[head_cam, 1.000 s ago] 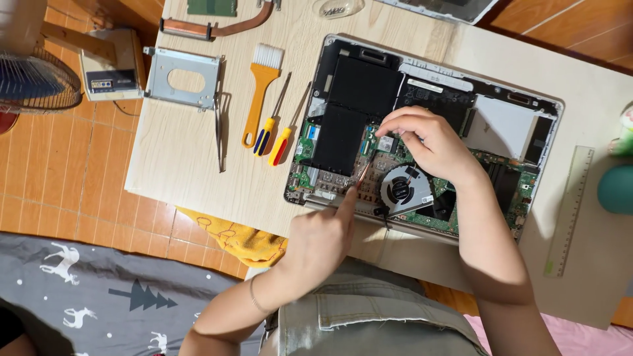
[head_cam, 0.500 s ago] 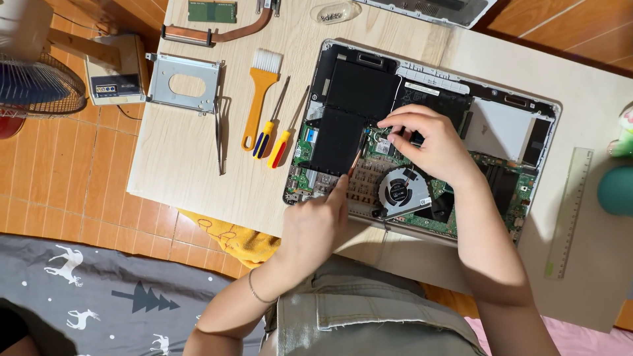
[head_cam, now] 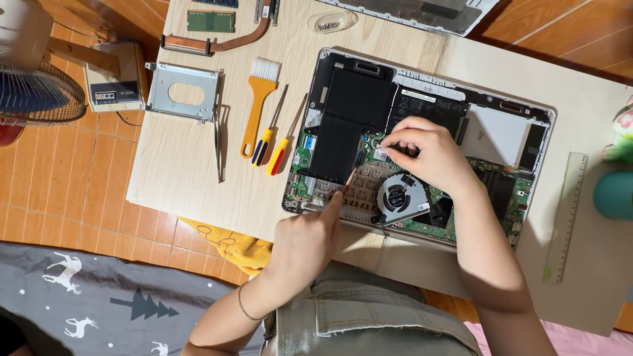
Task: The person disassembles the laptop and cleans its internal components, including the cooling fan.
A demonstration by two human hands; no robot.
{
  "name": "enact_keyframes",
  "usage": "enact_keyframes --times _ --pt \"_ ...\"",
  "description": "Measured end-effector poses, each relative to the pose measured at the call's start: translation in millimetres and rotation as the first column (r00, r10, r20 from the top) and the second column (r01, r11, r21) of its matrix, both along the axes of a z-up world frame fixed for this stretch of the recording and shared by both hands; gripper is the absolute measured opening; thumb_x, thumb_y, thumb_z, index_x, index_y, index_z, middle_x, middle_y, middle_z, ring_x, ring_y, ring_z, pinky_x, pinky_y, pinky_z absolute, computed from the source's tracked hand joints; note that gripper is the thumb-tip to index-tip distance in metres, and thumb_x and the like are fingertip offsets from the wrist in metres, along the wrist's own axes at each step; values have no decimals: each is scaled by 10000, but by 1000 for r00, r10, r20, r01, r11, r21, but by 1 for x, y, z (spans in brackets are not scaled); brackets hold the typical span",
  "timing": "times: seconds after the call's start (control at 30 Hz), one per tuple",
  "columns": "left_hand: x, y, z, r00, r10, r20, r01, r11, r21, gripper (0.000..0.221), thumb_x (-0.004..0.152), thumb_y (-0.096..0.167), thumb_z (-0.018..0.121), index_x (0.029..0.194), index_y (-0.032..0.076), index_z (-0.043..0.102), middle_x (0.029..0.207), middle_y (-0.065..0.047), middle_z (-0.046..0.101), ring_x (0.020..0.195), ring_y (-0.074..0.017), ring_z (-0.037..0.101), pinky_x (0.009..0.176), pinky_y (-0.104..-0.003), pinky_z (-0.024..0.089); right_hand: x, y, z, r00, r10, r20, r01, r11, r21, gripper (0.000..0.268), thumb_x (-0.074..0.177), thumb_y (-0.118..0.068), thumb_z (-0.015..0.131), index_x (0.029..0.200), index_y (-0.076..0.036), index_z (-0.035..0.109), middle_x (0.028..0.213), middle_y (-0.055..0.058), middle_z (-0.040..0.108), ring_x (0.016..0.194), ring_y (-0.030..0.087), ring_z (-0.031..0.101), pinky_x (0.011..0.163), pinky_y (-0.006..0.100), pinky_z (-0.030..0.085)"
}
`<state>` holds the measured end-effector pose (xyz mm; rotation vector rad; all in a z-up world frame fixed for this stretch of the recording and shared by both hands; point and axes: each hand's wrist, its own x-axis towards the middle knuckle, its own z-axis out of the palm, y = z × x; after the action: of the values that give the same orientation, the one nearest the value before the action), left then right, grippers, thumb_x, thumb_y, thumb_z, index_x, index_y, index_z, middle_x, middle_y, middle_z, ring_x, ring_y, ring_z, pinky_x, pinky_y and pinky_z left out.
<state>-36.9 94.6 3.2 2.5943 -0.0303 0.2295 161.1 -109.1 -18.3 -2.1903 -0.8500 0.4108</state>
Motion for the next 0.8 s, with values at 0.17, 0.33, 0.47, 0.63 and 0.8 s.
enact_keyframes --times 0.17,0.33,0.47,0.63,0.8 --pt "10 -1 5 992 -15 -125 16 1000 8 403 886 108 693 1279 22 707 514 -63 620 375 -200 590 372 -366 466 -1 -12 2 988 25 151 -29 999 25 148 885 -76 790 1032 -64 784 1023 49 687 901 176 675 788 297 569" --pt "-1 0 38 975 -144 -167 141 990 -28 453 840 106 671 1280 -1 688 514 -55 612 358 -186 578 361 -350 459 10 -45 3 961 -68 266 58 997 44 138 945 -67 769 1082 -76 787 1079 52 702 964 187 685 843 304 569" --pt "21 -26 18 974 -188 -127 190 982 3 491 832 56 653 1314 -36 667 516 -40 615 378 -159 584 360 -326 444 8 -45 -4 972 -149 179 142 989 52 146 946 -60 768 1090 -75 785 1053 54 702 910 172 667 734 297 543" --pt "23 -45 8 978 -166 -123 180 978 109 580 754 50 668 1326 -46 660 546 -54 633 422 -148 611 378 -303 461 10 -45 -11 982 -148 122 142 988 55 155 930 -64 774 1085 -66 779 1007 55 696 839 167 657 682 295 535" --pt "27 -50 -1 982 -142 -121 157 979 130 617 733 72 671 1337 -53 646 563 -69 651 445 -174 632 398 -320 480 10 -46 -18 972 -103 213 81 991 109 126 959 -54 764 1086 -57 771 1002 65 700 891 182 684 759 299 561"
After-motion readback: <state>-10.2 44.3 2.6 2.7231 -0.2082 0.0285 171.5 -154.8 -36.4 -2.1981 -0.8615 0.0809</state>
